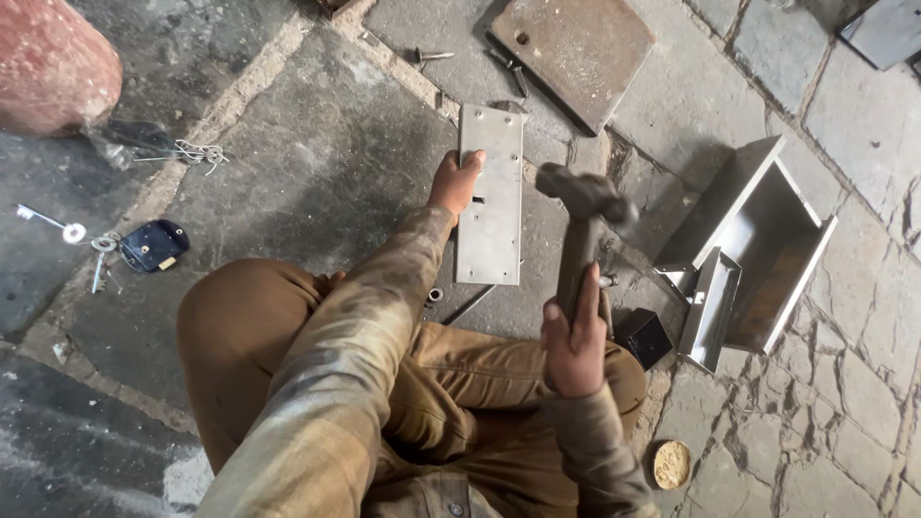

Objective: The person sits on the floor and uses a hammer and a metal punch to mark or indent a rectangular metal sheet. They repeatedly position the punch on the sheet and strike it with the hammer, then flip the sheet over to continue the process.

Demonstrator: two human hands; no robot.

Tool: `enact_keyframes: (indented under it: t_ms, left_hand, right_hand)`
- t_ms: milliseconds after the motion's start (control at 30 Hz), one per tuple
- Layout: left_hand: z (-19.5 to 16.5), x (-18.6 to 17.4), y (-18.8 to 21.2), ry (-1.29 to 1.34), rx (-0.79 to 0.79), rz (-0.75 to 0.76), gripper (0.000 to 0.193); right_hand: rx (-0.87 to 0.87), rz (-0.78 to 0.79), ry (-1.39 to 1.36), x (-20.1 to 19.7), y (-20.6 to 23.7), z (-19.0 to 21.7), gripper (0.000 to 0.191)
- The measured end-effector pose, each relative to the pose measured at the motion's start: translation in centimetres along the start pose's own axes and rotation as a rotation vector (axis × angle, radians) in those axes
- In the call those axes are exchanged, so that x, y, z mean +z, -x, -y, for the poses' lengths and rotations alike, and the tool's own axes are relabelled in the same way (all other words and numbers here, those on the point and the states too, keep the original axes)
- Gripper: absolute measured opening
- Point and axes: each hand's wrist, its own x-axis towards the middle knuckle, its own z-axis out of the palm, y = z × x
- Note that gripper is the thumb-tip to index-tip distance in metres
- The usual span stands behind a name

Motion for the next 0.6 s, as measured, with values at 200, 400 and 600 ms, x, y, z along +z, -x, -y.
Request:
enact_keyframes:
  t_ms: [200,400,600]
  left_hand:
    - [0.2,0.1,0.2,0.053,0.033,0.003,0.045]
    - [0.7,-0.1,0.3,0.107,-0.004,0.031,0.046]
    - [-2.5,-2.1,-3.7,0.145,-0.132,0.121,0.067]
  right_hand:
    - [-0.009,0.347,0.36,3.0,-1.3,-0.9,0.074]
    - [-0.067,0.238,0.321,3.2,-0.8,-1.4,0.075]
    - [-0.03,0.291,0.3,3.4,-1.1,-2.9,0.075]
